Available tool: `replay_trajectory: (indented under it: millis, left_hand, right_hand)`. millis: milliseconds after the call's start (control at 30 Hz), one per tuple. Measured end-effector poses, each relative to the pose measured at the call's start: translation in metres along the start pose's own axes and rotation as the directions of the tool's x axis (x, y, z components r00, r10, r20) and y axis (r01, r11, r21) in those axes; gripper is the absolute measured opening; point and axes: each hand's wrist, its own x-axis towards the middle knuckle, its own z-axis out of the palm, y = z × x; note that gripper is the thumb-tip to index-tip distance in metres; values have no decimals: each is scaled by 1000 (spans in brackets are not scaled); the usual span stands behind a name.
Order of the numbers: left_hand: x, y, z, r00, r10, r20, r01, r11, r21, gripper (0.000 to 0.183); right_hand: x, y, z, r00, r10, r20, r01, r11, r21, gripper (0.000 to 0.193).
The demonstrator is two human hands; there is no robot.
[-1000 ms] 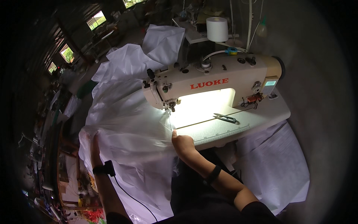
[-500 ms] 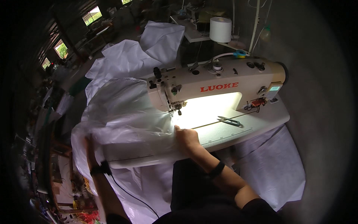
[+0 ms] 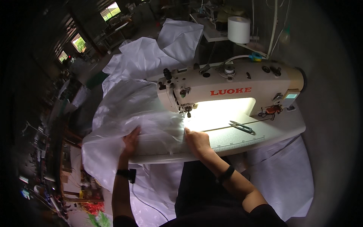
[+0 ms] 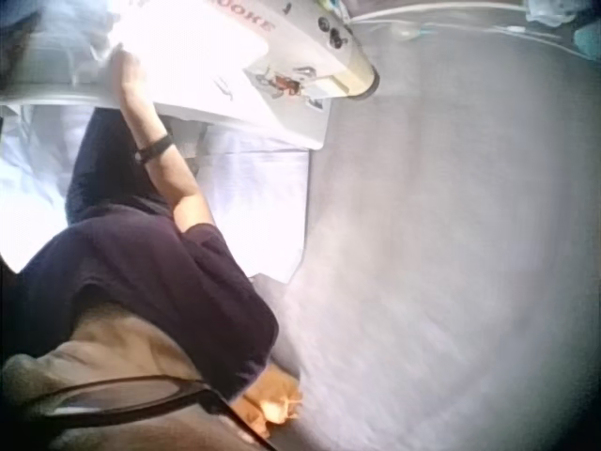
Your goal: Using an industrial sewing machine to join large sheets of white plastic material.
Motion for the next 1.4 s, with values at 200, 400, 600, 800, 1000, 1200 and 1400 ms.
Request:
replay_trajectory:
  millis: [200,400,600,800,1000,1200,1400]
  left_hand:
    - [75,63,-58,676,-473,565,293,876,382,41]
    - [99,207,-37,918,384,-95,-396,895,-205,26]
    - [107,186,16,973,223,52,-158,819,-552,11]
    - [117,198,32,994,-88,59,106,834,-541,15]
    - [131,207,36,974,-196,114,227,842,-489,12]
    - [116,191,52,984,113,-141,-177,748,-639,12]
    - [115,201,40,974,172,-147,-221,860,-459,19]
  right_hand:
    - [-3,26,4,997,70,24,-67,994,-86,25]
    - [-3,31,-3,992,113,55,-114,993,11,30]
    - [-9,24,-11,990,70,-121,-53,988,146,25]
    - [-7,10,-19,961,263,-88,-256,963,85,30]
    - [3,11,0,940,300,-163,-301,954,20,27]
    - [5,12,5,933,333,-135,-329,943,50,22]
    - [-1,10,-10,916,386,-109,-333,884,329,17]
